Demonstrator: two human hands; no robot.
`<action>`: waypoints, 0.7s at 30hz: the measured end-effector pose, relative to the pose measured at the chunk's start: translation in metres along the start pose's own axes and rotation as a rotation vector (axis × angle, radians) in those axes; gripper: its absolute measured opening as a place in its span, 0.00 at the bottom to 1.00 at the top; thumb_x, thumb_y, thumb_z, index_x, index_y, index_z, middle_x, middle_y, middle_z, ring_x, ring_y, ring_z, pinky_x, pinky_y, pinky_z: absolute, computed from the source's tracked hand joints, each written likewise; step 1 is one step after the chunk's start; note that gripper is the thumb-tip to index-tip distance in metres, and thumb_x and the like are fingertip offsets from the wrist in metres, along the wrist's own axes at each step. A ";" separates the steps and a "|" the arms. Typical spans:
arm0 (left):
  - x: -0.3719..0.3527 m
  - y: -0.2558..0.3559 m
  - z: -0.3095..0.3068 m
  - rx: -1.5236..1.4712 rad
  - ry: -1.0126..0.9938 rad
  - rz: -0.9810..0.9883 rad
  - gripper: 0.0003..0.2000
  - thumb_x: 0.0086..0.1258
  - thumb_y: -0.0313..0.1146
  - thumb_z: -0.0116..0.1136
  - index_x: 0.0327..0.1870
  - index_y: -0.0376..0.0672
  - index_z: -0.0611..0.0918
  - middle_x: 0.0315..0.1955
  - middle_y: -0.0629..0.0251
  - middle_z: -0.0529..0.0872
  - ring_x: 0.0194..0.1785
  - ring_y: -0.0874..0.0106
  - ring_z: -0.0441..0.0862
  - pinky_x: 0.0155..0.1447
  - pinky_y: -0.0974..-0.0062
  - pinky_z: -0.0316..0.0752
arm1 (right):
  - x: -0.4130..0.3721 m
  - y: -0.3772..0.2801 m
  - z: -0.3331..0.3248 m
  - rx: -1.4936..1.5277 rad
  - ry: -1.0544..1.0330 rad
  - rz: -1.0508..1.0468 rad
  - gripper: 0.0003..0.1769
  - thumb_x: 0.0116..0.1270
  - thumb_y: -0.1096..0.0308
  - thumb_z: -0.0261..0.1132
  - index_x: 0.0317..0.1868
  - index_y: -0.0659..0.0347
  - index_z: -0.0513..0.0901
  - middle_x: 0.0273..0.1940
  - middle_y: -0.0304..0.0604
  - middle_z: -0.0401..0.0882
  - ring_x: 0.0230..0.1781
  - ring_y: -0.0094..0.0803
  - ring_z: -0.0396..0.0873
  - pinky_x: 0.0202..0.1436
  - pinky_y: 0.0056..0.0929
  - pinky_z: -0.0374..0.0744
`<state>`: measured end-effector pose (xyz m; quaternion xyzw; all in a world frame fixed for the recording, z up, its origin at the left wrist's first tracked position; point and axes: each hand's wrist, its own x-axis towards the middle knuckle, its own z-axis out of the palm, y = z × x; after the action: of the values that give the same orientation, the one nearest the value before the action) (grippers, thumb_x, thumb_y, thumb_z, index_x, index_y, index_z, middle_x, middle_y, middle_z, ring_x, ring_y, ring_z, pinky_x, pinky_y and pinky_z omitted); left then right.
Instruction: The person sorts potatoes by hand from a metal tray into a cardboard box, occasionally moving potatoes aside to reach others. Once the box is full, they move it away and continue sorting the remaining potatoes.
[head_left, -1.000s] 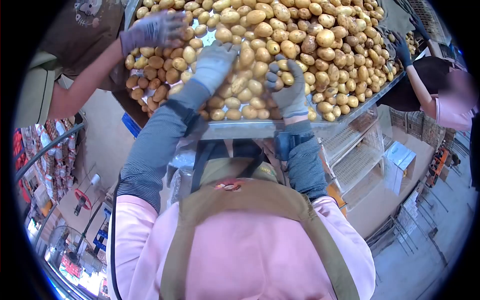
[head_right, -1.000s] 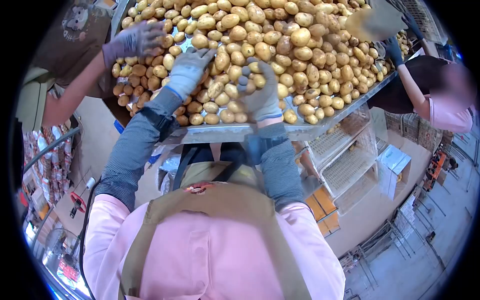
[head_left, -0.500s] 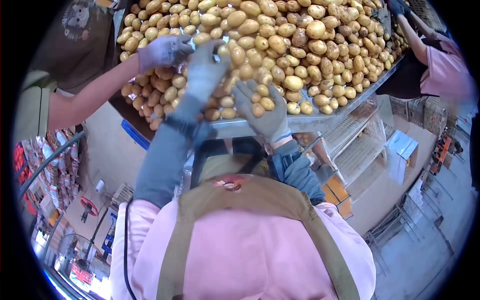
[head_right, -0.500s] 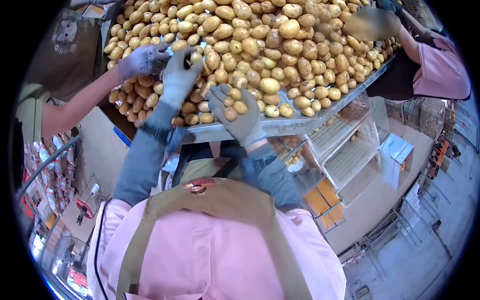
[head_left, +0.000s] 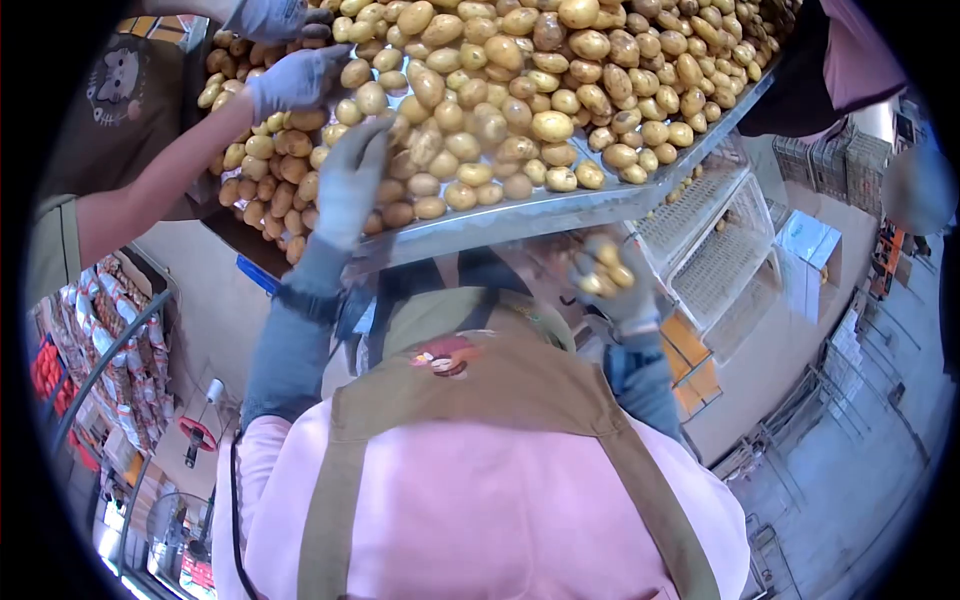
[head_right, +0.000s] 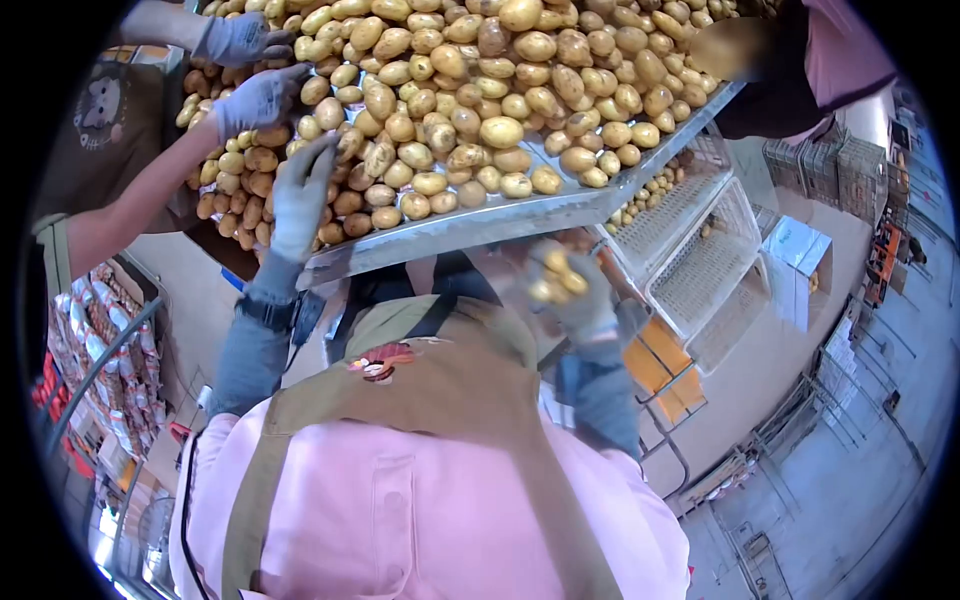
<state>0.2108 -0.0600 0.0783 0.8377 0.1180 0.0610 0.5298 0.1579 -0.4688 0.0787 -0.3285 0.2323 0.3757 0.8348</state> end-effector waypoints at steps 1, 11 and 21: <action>-0.019 -0.026 -0.005 0.043 -0.012 -0.045 0.12 0.77 0.28 0.55 0.55 0.37 0.84 0.47 0.61 0.88 0.50 0.70 0.85 0.55 0.74 0.78 | -0.033 -0.004 -0.045 -0.348 0.150 -0.056 0.31 0.67 0.42 0.64 0.57 0.61 0.79 0.45 0.44 0.82 0.45 0.34 0.83 0.47 0.31 0.83; -0.085 -0.017 0.013 -0.243 -0.028 -0.259 0.11 0.76 0.27 0.55 0.54 0.37 0.85 0.44 0.57 0.89 0.46 0.73 0.86 0.53 0.76 0.79 | -0.031 0.005 -0.175 -0.320 1.085 -0.338 0.22 0.75 0.56 0.62 0.63 0.58 0.80 0.47 0.43 0.84 0.44 0.35 0.83 0.47 0.32 0.84; -0.126 -0.028 -0.001 -0.148 -0.003 -0.277 0.11 0.76 0.30 0.56 0.54 0.40 0.85 0.39 0.57 0.88 0.41 0.68 0.86 0.47 0.70 0.80 | 0.141 0.013 0.104 -2.094 0.187 -0.740 0.26 0.62 0.68 0.70 0.62 0.52 0.79 0.68 0.54 0.70 0.61 0.55 0.76 0.62 0.46 0.78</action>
<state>0.0857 -0.0803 0.0564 0.7721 0.2269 -0.0054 0.5935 0.2489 -0.3201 0.0549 -0.9464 -0.2494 0.0880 0.1855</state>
